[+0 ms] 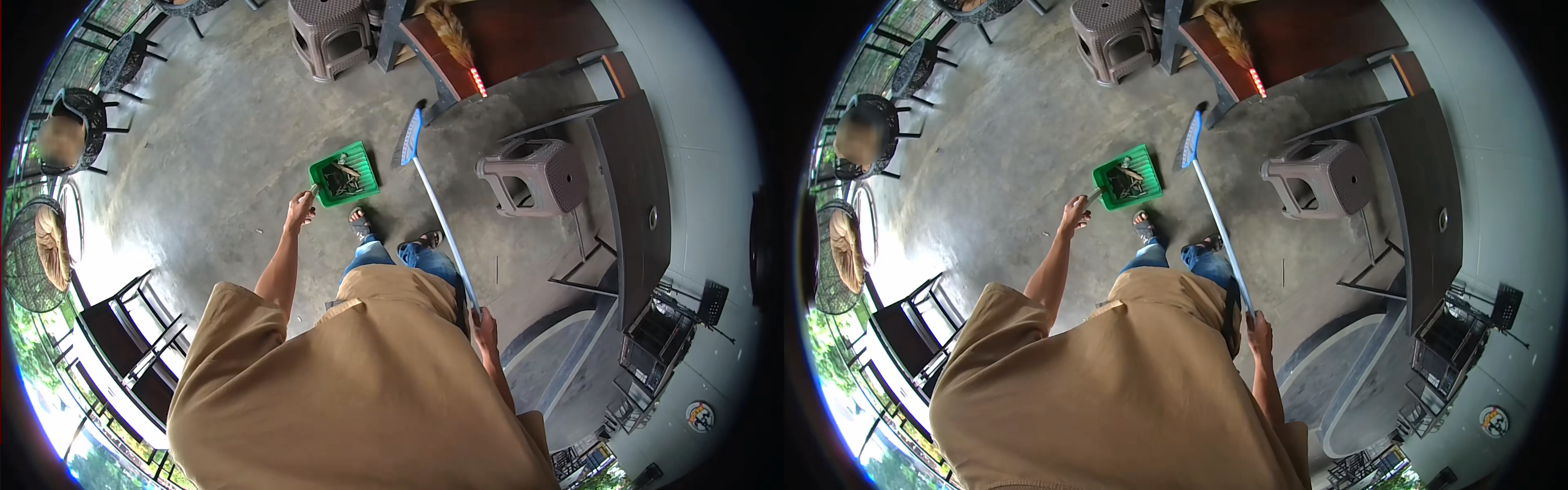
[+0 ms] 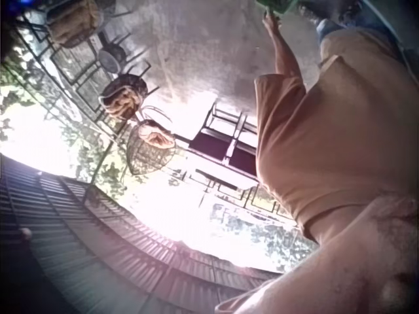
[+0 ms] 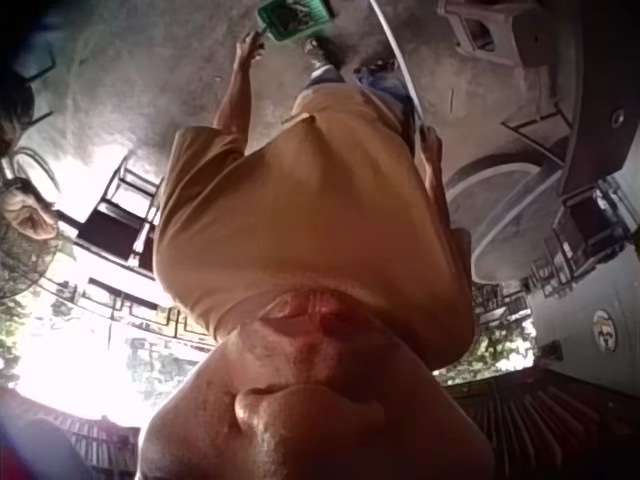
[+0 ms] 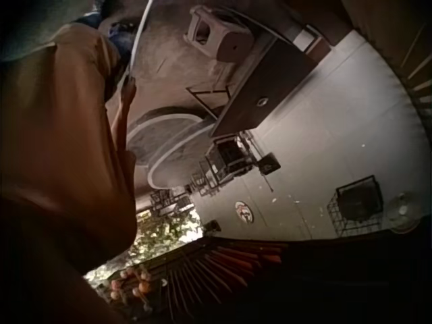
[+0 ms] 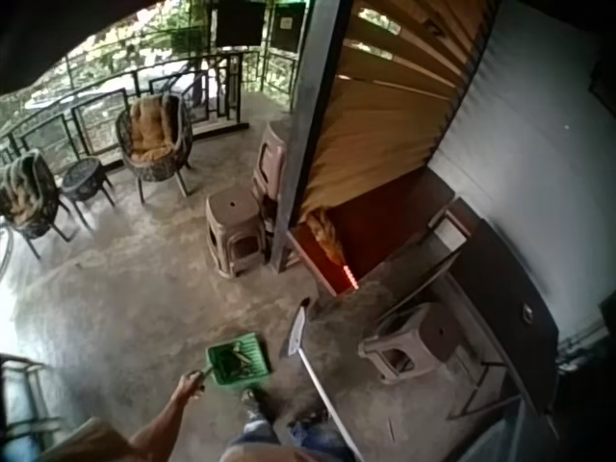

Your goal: Sweeping debris and leaves into a dustpan using a long-handled broom.

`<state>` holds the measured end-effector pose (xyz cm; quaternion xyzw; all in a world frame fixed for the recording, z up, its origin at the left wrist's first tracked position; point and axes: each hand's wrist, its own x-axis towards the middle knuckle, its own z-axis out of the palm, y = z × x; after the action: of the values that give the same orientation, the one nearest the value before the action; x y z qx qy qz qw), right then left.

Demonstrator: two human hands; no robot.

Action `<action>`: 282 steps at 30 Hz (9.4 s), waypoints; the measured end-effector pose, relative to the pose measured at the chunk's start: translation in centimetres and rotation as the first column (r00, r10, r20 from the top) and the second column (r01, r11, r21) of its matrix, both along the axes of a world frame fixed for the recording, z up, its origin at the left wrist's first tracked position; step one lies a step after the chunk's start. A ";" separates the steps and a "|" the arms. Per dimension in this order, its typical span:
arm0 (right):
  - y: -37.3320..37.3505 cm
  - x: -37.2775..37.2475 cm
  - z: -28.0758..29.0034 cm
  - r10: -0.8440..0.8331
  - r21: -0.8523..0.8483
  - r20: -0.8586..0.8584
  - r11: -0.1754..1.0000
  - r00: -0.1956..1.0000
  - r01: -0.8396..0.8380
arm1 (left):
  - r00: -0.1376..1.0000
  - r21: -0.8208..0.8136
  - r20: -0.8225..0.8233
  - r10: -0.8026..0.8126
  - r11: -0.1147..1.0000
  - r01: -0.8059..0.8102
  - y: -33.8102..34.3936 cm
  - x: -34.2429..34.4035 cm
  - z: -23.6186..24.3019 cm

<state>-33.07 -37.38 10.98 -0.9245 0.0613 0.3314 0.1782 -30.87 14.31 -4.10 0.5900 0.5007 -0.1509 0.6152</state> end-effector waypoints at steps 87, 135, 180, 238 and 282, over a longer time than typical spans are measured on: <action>120.8 52.4 -23.3 0.163 0.558 -0.479 0.815 0.862 0.156 | 0.033 -0.036 0.013 0.999 0.034 -0.999 55.0 12.6 11.4; 104.9 31.3 -10.1 0.249 0.094 -0.465 0.968 0.849 -0.233 | 0.635 0.066 0.007 0.773 0.633 -0.771 84.1 -5.1 -1.3; 116.7 39.0 -2.5 0.919 -0.302 -0.079 0.347 0.386 -0.888 | 0.882 0.181 -0.033 0.470 0.870 -0.458 86.2 4.0 -5.1; 164.6 23.5 -25.0 0.654 0.426 -0.680 0.721 0.332 -0.547 | -0.583 -0.098 0.115 0.804 -0.575 -0.812 80.0 -10.4 13.2; 130.1 22.3 -16.5 0.309 0.227 -0.529 0.949 0.790 -0.219 | -0.052 -0.185 0.054 0.997 -0.041 -0.982 96.0 -20.1 8.0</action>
<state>-10.78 92.72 -5.55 -0.7698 -0.0452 0.6121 0.1751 -50.99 110.32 3.86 0.0306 0.7092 0.3678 0.6006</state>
